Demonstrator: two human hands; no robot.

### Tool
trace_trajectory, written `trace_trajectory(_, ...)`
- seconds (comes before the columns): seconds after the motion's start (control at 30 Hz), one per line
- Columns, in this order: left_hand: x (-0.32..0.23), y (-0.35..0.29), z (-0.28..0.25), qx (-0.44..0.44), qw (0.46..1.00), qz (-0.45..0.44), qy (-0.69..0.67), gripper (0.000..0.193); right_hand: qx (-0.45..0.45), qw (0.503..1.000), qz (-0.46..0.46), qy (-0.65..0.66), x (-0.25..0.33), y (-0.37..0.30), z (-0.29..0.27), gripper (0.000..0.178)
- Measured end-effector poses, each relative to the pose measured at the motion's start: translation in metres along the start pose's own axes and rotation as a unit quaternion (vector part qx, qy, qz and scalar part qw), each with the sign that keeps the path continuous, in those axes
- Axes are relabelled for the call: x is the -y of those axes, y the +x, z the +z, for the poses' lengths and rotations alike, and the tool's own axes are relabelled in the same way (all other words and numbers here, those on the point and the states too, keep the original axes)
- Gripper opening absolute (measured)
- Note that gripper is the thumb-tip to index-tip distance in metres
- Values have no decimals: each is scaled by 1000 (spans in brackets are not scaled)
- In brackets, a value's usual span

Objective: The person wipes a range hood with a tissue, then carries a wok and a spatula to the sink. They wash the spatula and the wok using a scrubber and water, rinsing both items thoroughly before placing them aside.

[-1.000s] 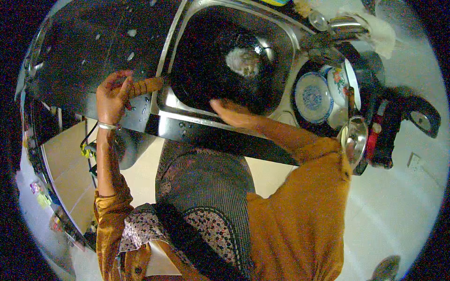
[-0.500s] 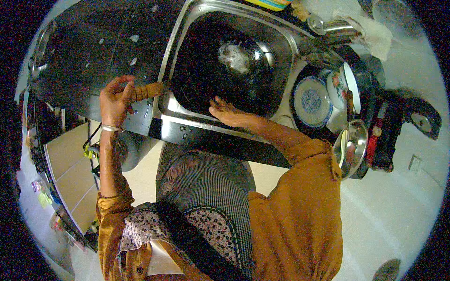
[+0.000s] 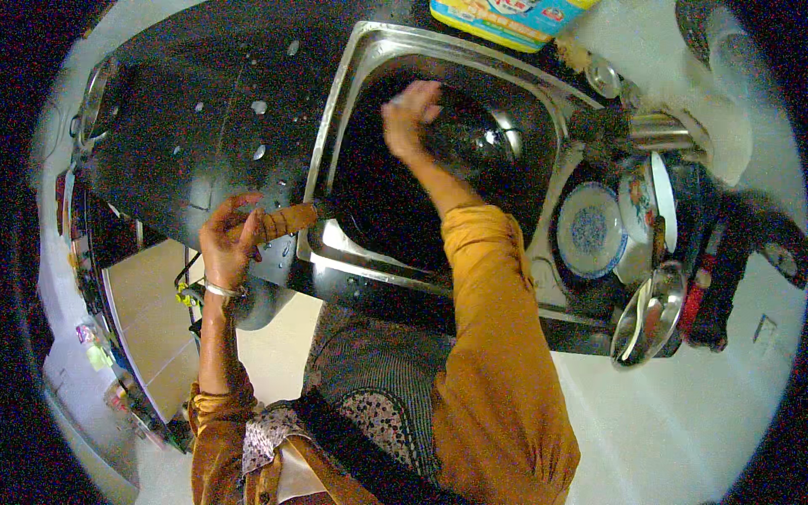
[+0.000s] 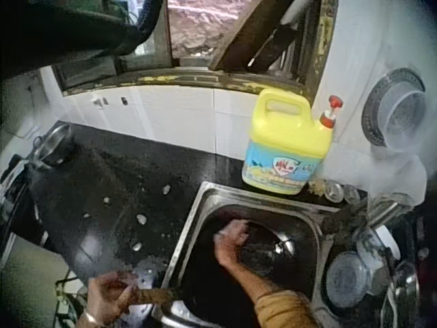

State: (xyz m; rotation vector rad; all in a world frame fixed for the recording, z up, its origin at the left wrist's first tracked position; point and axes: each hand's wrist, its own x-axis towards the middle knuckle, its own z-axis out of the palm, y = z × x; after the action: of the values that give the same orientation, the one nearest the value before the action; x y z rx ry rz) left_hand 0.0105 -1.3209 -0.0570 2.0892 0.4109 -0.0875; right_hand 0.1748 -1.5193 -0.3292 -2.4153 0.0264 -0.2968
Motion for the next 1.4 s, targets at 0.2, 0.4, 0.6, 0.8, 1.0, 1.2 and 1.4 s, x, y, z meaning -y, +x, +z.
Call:
trace_trajectory(0.2, -5, 1, 0, -8, 1000, 21, 3, 18, 223, 924, -93, 296, 76, -64, -56, 65)
trace_trajectory(0.4, -4, 2, 1, -7, 999, 32, 12, 16, 36, 990, 105, 84, 13, 9, -1, 67)
trace_trajectory(0.6, -5, -1, 0, -3, 999, 34, 20, 16, 320, 832, 24, 452, 97, -86, -77, 64)
trace_trajectory(0.8, -1, -2, 0, 3, 1000, 18, 15, 15, 579, 769, -129, 238, 25, -130, -175, 60)
trace_trajectory(1.0, 3, 0, 0, 4, 999, 33, 34, 16, 388, 862, -85, 314, 83, -105, -112, 61)
trace_trajectory(1.2, 10, -4, -2, -6, 1000, 21, -2, 16, 677, 717, -100, 134, 8, -120, -231, 56)
trace_trajectory(1.4, 13, 0, 1, -7, 1000, 24, -12, 17, 417, 830, -78, 362, 91, -116, -140, 59)
